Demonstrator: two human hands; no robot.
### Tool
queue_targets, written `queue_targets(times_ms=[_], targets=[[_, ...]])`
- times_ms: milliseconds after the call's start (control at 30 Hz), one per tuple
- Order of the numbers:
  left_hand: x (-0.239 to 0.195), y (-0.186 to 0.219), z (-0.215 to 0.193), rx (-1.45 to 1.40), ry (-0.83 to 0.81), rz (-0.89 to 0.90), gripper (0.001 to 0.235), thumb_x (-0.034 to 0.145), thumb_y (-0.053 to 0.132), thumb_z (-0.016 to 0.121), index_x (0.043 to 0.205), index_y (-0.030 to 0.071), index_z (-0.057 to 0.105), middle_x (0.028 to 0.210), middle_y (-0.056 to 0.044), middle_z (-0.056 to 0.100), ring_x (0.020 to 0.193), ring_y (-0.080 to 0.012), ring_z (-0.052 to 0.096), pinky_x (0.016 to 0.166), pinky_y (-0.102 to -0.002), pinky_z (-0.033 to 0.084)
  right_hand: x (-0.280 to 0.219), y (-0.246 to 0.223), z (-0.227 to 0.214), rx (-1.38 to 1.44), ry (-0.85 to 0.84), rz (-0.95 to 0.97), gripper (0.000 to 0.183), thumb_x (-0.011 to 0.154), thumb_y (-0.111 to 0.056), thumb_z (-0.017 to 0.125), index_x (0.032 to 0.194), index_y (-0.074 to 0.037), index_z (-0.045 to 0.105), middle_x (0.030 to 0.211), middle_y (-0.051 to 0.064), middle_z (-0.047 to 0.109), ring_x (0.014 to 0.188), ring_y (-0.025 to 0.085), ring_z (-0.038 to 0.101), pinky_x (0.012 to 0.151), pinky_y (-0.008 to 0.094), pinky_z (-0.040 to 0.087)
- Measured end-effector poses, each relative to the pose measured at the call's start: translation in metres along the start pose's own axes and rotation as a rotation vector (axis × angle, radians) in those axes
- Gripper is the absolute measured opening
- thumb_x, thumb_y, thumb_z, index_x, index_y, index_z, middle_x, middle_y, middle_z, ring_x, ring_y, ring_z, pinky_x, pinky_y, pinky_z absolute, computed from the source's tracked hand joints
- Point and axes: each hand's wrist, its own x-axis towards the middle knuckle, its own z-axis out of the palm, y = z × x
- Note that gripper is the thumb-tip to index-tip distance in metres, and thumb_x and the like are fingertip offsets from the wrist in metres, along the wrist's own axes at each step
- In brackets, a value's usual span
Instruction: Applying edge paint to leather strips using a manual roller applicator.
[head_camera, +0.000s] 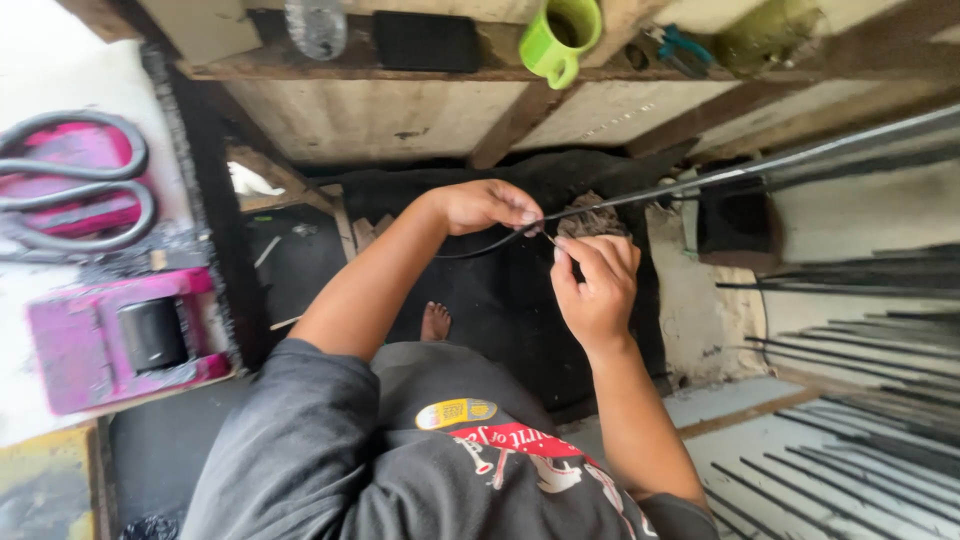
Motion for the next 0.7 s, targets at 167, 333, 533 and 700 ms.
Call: queue_targets(times_ms=[167,333,533,700], targets=[[0.014,-0.01,0.0,0.006,0.039,0.042,0.028,0.085,0.025,0.085,0.105,0.006,0.078,0.082,-0.002,0.074,0.081,-0.0098,0.069,0.074,-0.022,0.052,0.043,-0.064,0.014,0.261,-0.069,-0.127,0.013,0.087,0.002,0.072,0.097,-0.006,0.077,0.087,0.004,0.07,0.079,0.025,0.064,0.082,0.039,0.048],[0.036,-0.027,-0.009,0.073,0.005,0.108,0.03,0.085,0.027,0.085,0.104,0.005,0.079,0.08,-0.005,0.073,0.079,-0.0125,0.068,0.07,-0.023,0.05,0.082,-0.139,0.047,0.463,-0.129,-0.317,0.013,0.081,-0.001,0.073,0.092,-0.007,0.076,0.083,0.005,0.067,0.076,0.027,0.063,0.08,0.042,0.048],[0.024,-0.029,-0.015,0.103,0.022,0.107,0.031,0.086,0.032,0.085,0.105,0.008,0.079,0.085,-0.003,0.074,0.084,-0.0157,0.069,0.077,-0.029,0.05,0.114,-0.185,0.087,0.459,-0.044,-0.571,0.018,0.083,0.003,0.061,0.09,-0.004,0.076,0.076,0.006,0.057,0.069,0.024,0.053,0.076,0.039,0.045],[0.017,-0.023,-0.019,0.111,0.041,0.125,0.03,0.086,0.032,0.084,0.103,0.009,0.079,0.085,-0.002,0.074,0.084,-0.0149,0.068,0.077,-0.028,0.049,0.121,-0.204,0.102,0.436,0.079,-0.55,0.016,0.087,0.007,0.06,0.085,-0.002,0.073,0.074,0.008,0.055,0.068,0.023,0.052,0.073,0.038,0.045]])
